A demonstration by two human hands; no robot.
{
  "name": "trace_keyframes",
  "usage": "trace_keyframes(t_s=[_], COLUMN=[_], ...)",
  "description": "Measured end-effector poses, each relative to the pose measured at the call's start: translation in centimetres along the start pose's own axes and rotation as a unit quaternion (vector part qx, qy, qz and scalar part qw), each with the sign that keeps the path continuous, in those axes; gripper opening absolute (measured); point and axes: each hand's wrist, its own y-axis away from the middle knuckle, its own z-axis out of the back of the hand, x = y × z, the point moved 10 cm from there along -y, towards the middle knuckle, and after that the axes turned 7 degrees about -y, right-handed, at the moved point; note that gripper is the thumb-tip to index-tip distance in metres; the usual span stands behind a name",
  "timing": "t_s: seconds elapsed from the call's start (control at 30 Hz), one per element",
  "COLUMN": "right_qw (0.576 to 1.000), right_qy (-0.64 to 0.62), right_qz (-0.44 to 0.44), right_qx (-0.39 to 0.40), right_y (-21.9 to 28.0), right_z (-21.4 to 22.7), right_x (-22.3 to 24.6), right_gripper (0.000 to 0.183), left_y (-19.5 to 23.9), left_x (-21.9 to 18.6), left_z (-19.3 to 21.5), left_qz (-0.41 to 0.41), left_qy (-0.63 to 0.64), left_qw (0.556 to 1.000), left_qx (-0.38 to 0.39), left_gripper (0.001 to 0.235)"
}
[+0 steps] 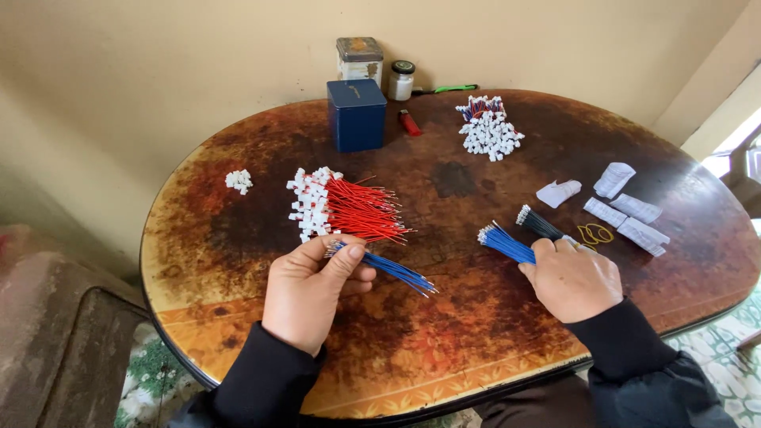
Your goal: Connecting small blue wires to white connectors on red wire bundles
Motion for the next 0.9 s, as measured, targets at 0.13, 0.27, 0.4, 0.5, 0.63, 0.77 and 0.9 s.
trace_keyframes(t_s=[0.13,0.27,0.4,0.5,0.63,0.77,0.9], right_qw=[0.997,0.991,0.953,0.871,0.814,0.778,0.838], right_qy=[0.037,0.027,-0.277,-0.458,-0.513,-0.582,-0.503], right_qz=[-0.017,-0.031,0.094,0.177,0.252,0.111,0.126], right_qx=[0.071,0.124,-0.083,0.011,0.104,0.210,0.168], right_y=[0.0,0.7,2.0,2.4,2.2,1.3,0.1], right_z=[2.3,5.5,13.6,15.4,13.6,8.6,7.1], right_x=[0.9,2.4,8.9,16.2,21.5,20.1,18.8], right_gripper=[0.043,0.052,0.037,0.041,0.027,0.012,0.016], left_y=[0.1,-0.1,-0.2,-0.1,0.6,1.2,-0.4], left_x=[0.3,0.7,1.1,0.9,-1.6,-2.4,0.9], left_z=[-0.2,-0.3,-0.7,-1.4,-1.3,-1.4,-2.0], left_qz=[0.009,-0.001,-0.002,-0.040,-0.139,-0.181,-0.113], left_qy=[0.006,0.014,0.024,0.017,-0.060,-0.139,-0.036], left_qw=[1.000,1.000,0.999,0.997,0.987,0.973,0.990], left_qx=[0.004,0.009,0.025,0.057,0.052,0.031,0.077], left_gripper=[0.011,0.009,0.007,0.008,0.007,0.008,0.044])
